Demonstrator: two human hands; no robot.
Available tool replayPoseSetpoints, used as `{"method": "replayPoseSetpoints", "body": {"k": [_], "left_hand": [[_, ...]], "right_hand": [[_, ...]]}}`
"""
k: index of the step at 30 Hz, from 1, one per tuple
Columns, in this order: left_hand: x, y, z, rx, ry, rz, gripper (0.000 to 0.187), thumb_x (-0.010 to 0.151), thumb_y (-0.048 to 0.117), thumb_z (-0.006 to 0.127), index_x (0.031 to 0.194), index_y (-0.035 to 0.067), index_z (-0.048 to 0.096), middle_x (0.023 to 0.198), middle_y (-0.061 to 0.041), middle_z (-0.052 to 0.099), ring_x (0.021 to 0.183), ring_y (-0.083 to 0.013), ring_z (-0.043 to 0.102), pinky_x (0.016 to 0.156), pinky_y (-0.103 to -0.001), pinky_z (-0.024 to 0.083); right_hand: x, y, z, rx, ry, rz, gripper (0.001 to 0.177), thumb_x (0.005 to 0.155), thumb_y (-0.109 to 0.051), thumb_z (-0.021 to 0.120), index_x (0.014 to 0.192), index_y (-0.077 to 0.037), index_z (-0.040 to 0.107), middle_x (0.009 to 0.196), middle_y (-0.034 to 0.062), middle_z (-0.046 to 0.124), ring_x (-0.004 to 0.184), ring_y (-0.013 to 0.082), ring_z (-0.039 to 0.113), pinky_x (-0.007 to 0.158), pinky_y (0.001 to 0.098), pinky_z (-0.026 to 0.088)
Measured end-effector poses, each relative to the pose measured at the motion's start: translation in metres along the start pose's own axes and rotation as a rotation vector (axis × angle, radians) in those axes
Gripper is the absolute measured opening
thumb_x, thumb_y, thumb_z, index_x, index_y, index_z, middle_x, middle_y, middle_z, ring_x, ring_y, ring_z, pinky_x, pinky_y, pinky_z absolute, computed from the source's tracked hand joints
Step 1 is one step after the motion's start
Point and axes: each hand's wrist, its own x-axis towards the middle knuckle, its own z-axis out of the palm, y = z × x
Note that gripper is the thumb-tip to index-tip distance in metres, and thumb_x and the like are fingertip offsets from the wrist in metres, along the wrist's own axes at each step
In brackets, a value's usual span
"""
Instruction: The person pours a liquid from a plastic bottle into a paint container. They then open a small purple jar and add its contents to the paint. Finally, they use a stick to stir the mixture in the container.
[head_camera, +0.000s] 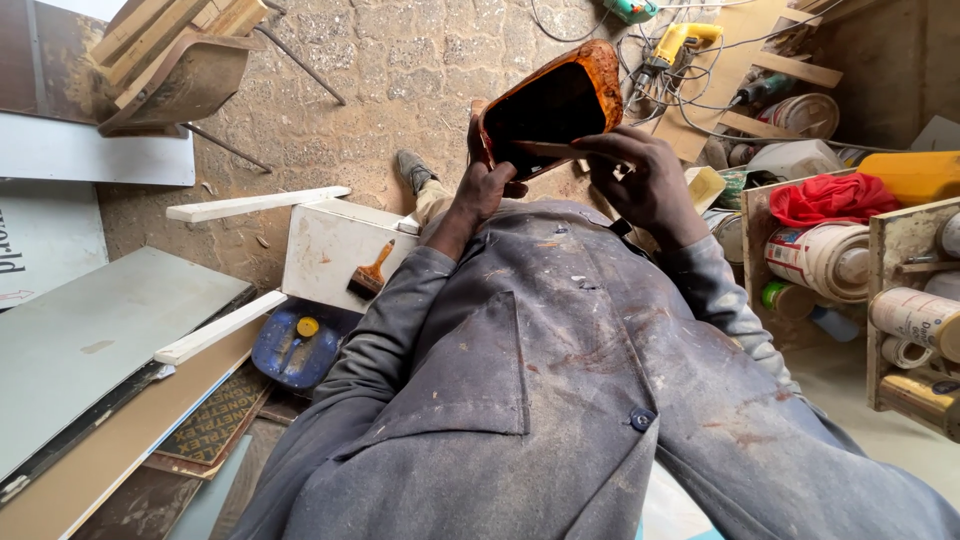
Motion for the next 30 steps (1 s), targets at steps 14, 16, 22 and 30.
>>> {"method": "replayPoseSetpoints", "body": {"k": [14, 16, 22, 30], "left_hand": [[-0.032, 0.048, 0.004, 0.012, -0.001, 0.019, 0.048, 0.066, 0.033, 0.052, 0.090, -0.009, 0.055, 0.079, -0.021, 0.051, 0.075, -0.0313, 0.052, 0.073, -0.041, 0.039], [-0.028, 0.040, 0.004, 0.016, -0.002, 0.029, 0.047, 0.067, 0.033, 0.052, 0.089, -0.009, 0.054, 0.077, -0.021, 0.049, 0.073, -0.0305, 0.050, 0.072, -0.041, 0.039], [-0.014, 0.023, 0.002, 0.058, -0.041, -0.041, 0.064, 0.068, 0.040, 0.053, 0.105, -0.012, 0.048, 0.099, -0.029, 0.048, 0.093, -0.0376, 0.049, 0.078, -0.046, 0.035], [-0.005, 0.007, -0.002, 0.074, -0.064, -0.056, 0.065, 0.068, 0.036, 0.049, 0.115, -0.009, 0.040, 0.105, -0.027, 0.049, 0.100, -0.0390, 0.047, 0.083, -0.046, 0.036]], "right_hand": [[-0.006, 0.029, -0.015, -0.393, 0.317, -0.044, 0.025, 0.077, 0.003, 0.059, 0.098, -0.008, 0.068, 0.066, 0.0148, 0.052, 0.054, 0.0305, 0.052, 0.046, 0.0352, 0.041], [-0.006, 0.024, -0.009, -0.398, 0.307, -0.081, 0.025, 0.077, 0.003, 0.060, 0.098, -0.009, 0.067, 0.068, 0.0157, 0.053, 0.055, 0.0353, 0.053, 0.047, 0.0409, 0.041], [0.000, -0.003, 0.013, -0.284, 0.147, 0.040, 0.027, 0.072, -0.005, 0.061, 0.096, -0.017, 0.064, 0.071, 0.0077, 0.056, 0.061, 0.0262, 0.056, 0.051, 0.0340, 0.046], [0.010, -0.017, 0.014, -0.103, -0.004, -0.126, 0.019, 0.074, -0.002, 0.057, 0.090, -0.008, 0.064, 0.070, 0.0132, 0.056, 0.057, 0.0342, 0.054, 0.049, 0.0361, 0.044]]}}
